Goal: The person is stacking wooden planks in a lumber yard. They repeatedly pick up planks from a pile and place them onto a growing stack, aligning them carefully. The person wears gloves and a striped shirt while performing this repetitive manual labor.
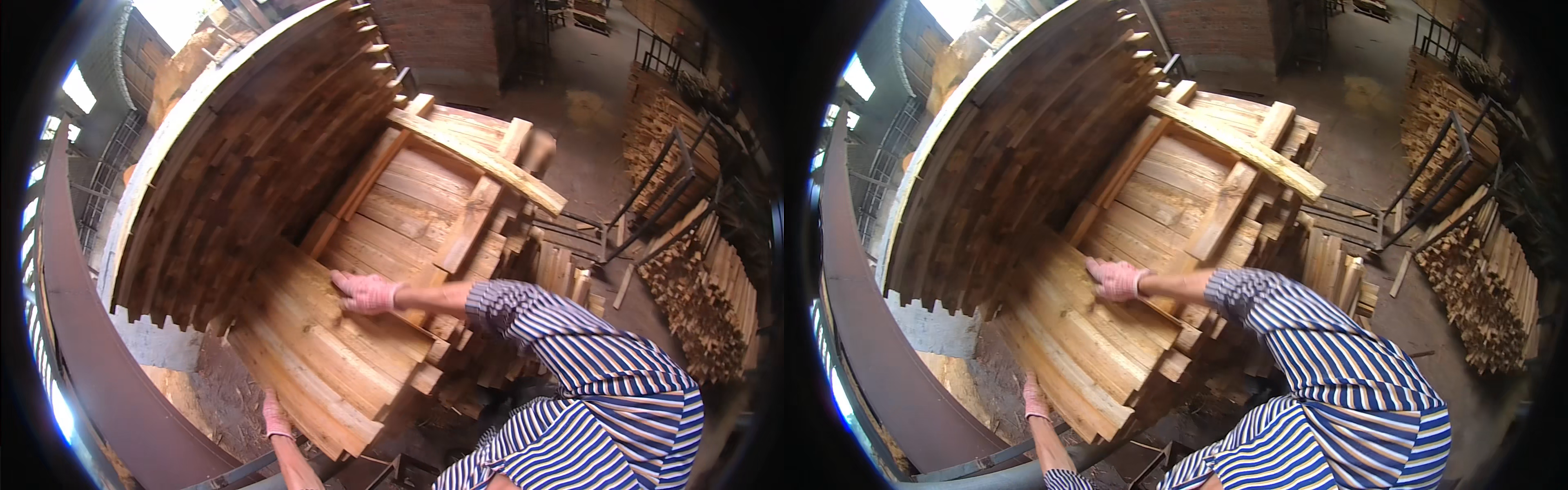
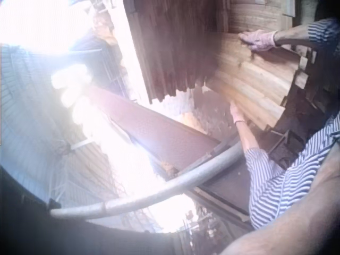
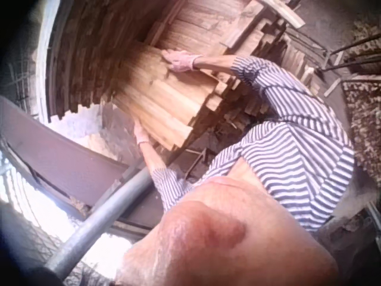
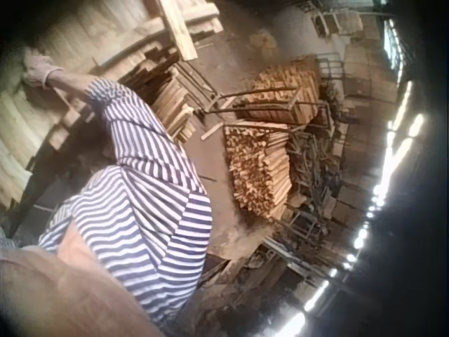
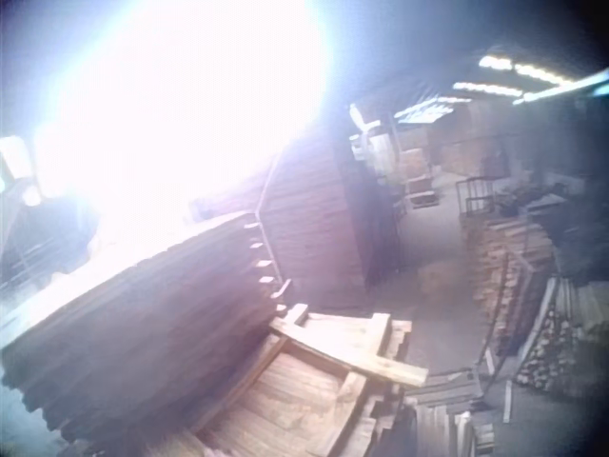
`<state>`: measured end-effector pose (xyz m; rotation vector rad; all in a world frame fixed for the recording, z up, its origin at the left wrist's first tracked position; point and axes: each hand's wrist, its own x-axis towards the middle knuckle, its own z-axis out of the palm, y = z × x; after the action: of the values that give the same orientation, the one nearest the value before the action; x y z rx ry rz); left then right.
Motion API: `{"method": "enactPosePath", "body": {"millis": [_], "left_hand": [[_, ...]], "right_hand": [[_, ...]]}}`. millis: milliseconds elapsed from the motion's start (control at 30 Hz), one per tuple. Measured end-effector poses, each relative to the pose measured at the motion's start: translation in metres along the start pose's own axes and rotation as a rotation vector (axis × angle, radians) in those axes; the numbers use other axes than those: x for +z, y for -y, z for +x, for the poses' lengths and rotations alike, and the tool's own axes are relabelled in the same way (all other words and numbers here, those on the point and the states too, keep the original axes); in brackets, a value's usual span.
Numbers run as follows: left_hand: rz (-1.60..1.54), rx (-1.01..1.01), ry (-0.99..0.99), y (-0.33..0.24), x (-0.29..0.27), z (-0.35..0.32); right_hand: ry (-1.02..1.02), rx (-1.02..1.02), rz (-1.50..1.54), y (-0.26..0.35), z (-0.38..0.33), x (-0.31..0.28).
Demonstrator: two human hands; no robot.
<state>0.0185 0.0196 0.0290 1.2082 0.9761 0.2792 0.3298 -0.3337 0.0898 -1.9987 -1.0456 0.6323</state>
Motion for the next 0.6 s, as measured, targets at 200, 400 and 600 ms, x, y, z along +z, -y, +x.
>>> {"method": "enactPosePath", "body": {"millis": [200, 400, 600], "left_hand": [[0.038, -0.008, -0.035, -0.015, 0.001, -0.006], [0.107, -0.07, -0.16, -0.037, -0.057, 0.0], [0.134, -0.073, -0.276, -0.032, -0.073, -0.018]], "right_hand": [[-0.723, 0.278, -0.698, -0.132, -0.028, -0.168], [-0.475, 0.476, -0.822, -0.167, -0.062, -0.242], [-0.289, 0.202, -0.483, -0.071, -0.056, -0.133]]}}
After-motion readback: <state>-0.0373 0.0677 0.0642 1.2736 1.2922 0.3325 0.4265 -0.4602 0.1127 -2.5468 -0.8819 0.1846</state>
